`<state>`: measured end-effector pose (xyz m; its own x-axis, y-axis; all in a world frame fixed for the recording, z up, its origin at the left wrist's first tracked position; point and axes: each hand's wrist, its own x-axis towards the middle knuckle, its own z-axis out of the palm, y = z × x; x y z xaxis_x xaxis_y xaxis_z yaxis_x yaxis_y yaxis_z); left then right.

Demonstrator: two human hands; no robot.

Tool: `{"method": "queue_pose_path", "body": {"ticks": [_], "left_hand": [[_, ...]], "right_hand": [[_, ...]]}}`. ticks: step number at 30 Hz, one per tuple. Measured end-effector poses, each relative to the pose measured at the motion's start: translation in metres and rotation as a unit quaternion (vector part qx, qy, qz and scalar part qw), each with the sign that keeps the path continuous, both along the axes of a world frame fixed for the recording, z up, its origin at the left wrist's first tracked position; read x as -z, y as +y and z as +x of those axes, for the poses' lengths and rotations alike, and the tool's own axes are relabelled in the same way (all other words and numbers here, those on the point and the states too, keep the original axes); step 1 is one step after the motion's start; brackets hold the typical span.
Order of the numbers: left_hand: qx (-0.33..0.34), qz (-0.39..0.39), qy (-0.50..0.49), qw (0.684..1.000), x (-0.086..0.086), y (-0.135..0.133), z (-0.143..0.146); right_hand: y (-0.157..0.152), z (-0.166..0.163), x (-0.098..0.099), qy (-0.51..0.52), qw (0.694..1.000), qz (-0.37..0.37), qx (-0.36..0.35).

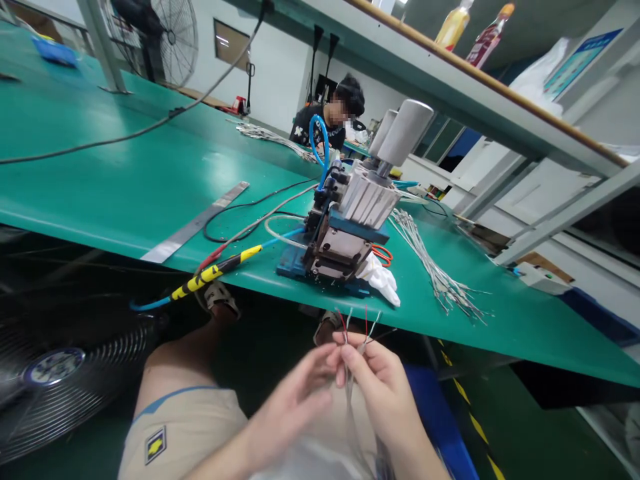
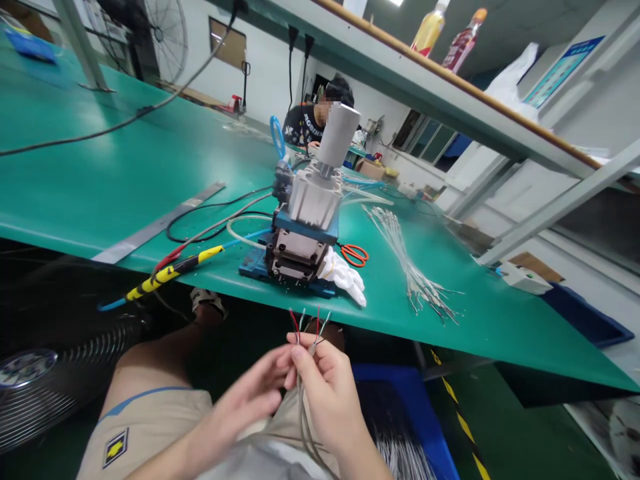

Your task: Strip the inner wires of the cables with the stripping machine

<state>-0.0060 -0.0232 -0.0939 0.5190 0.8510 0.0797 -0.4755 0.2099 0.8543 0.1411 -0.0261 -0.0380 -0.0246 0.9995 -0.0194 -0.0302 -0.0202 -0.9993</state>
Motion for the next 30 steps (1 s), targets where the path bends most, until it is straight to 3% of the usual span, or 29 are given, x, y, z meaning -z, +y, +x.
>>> {"method": "queue_pose_path", "body": {"ticks": [3, 6, 11, 18, 22, 26, 30], "left_hand": [[-0.081, -0.026, -0.011, 0.996, -0.023, 0.011, -0.008], [-0.081, -0.041, -0.051, 0.995, -0.037, 0.015, -0.004], [-0.086, -0.106, -0.064, 0.988, -0.037, 0.012, 0.002], [-0.065, -0.164, -0.092, 0.980, -0.041, 0.011, 0.000], [-0.069, -0.156, -0.093, 0.981, -0.035, 0.012, -0.001], [-0.152, -0.160, -0.110, 0.969, -0.029, 0.018, -0.001], [-0.249, -0.111, -0.138, 0.952, -0.055, 0.025, -0.019]], "right_hand": [[0.000, -0.005, -0.006, 0.037, 0.999, 0.009, -0.030], [-0.002, -0.013, -0.006, 0.077, 0.996, 0.023, -0.024], [-0.007, -0.014, -0.001, 0.097, 0.995, 0.017, -0.029], [-0.012, -0.016, -0.001, -0.048, 0.998, 0.042, -0.013], [-0.009, -0.017, 0.001, -0.090, 0.995, 0.040, -0.028], [-0.002, -0.006, -0.002, -0.040, 0.998, 0.046, 0.006], [0.001, 0.009, -0.020, 0.068, 0.992, 0.051, 0.088]]}}
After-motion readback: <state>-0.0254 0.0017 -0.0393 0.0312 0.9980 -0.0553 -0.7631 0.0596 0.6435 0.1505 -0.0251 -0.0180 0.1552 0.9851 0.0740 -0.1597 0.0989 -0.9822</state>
